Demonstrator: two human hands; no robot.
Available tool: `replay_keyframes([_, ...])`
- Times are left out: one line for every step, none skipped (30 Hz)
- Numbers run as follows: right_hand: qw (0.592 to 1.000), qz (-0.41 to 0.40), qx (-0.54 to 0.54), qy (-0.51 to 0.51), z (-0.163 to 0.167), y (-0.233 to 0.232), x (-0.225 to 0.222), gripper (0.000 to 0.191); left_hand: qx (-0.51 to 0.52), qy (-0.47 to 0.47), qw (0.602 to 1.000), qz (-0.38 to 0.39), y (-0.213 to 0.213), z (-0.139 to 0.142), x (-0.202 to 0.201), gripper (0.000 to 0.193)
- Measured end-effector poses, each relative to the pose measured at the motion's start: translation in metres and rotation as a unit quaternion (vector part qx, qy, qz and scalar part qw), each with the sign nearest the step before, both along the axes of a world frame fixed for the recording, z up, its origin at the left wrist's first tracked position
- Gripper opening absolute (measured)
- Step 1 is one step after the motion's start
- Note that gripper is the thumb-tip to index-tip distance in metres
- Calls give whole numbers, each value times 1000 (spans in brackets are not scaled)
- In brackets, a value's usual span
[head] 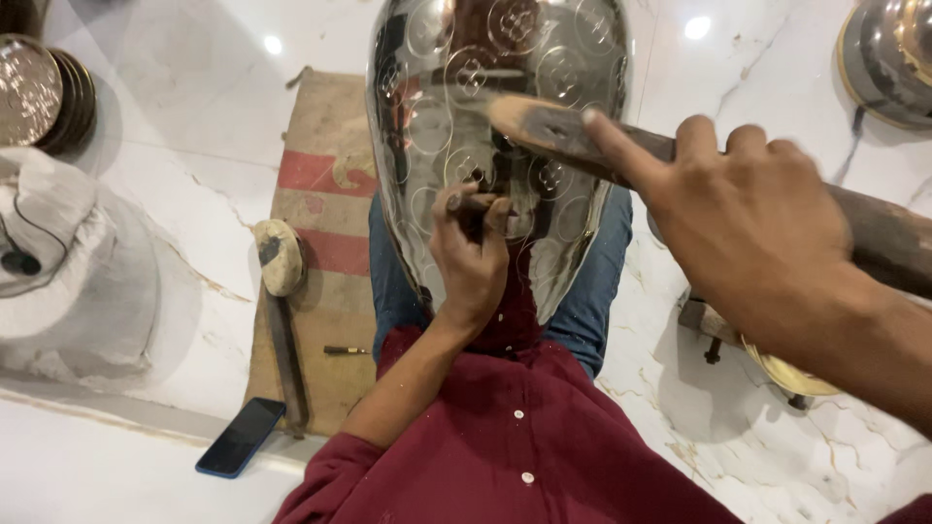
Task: The person uses a hammer and a small metal tool to engrave a pattern onto a large silver vase. They repeatedly tap the tool against the vase surface to create decorative indentations.
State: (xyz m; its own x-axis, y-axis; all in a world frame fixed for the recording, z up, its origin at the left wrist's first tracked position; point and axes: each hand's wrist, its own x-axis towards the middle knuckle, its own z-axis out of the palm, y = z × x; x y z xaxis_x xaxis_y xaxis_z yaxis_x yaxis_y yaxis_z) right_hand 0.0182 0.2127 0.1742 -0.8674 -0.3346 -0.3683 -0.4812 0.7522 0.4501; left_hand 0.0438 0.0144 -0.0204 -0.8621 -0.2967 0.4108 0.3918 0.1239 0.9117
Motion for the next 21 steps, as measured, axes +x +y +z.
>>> replay_keyframes([1000,6,2,21,-2,1,-1,83,-14,1,1000,-2,2,1,1,29])
replay_keyframes([999,12,3,40,-2,1,-1,83,-40,7,999,11,3,2,1,29])
replay_keyframes([998,20,5,58,0,1,-2,83,-66,12,997,25,4,2,1,28])
replay_keyframes([992,70,26,98,3,-1,-1,84,-93,19,995,42,5,1,2,28])
replay_keyframes([981,119,46,145,8,-3,-1,85,-70,27,996,38,5,-1,1,27])
replay_keyframes([966,165,66,190,14,-5,0,86,-48,34,998,33,7,-3,0,26])
replay_keyframes([974,155,-93,137,19,-9,-1,81,-26,38,999,26,8,-6,-1,25])
replay_keyframes([955,141,-249,80,25,-14,-3,77,-37,34,998,34,8,-8,-1,27])
replay_keyframes([909,123,-398,21,30,-18,-2,72,-47,31,998,41,9,-9,-2,29])
replay_keyframes([949,148,-274,40,35,-21,0,76,-56,28,997,49,9,-10,-3,32])
replay_keyframes([973,172,-146,59,40,-23,2,80,-90,34,994,60,8,-11,-3,32])
replay_keyframes([978,194,-15,76,43,-24,4,85,-124,40,989,74,8,-10,-4,33])
replay_keyframes([973,202,-68,85,44,-26,3,81,-159,44,983,86,6,-9,-4,33])
replay_keyframes([967,206,-121,93,44,-26,3,78,-164,48,983,71,4,-7,-5,30])
replay_keyframes([957,209,-171,102,43,-25,2,76,-166,52,983,56,2,-4,-6,27])
replay_keyframes([970,200,-96,98,42,-22,2,78,-169,55,983,40,0,0,-6,24])
replay_keyframes([977,189,-22,95,40,-18,2,81,-176,43,983,23,-1,4,-7,22])
replay_keyframes([978,179,54,94,39,-14,2,84,-183,34,983,8,-3,8,-9,20])
replay_keyframes([985,146,-50,77,37,-9,1,81,-190,21,981,-7,-4,13,-10,18])
replay_keyframes([980,111,-154,56,34,-4,-2,79,-178,13,984,-27,-7,18,-9,19])
replay_keyframes([963,74,-256,35,33,1,-1,76,-165,5,985,-46,-9,22,-12,20])
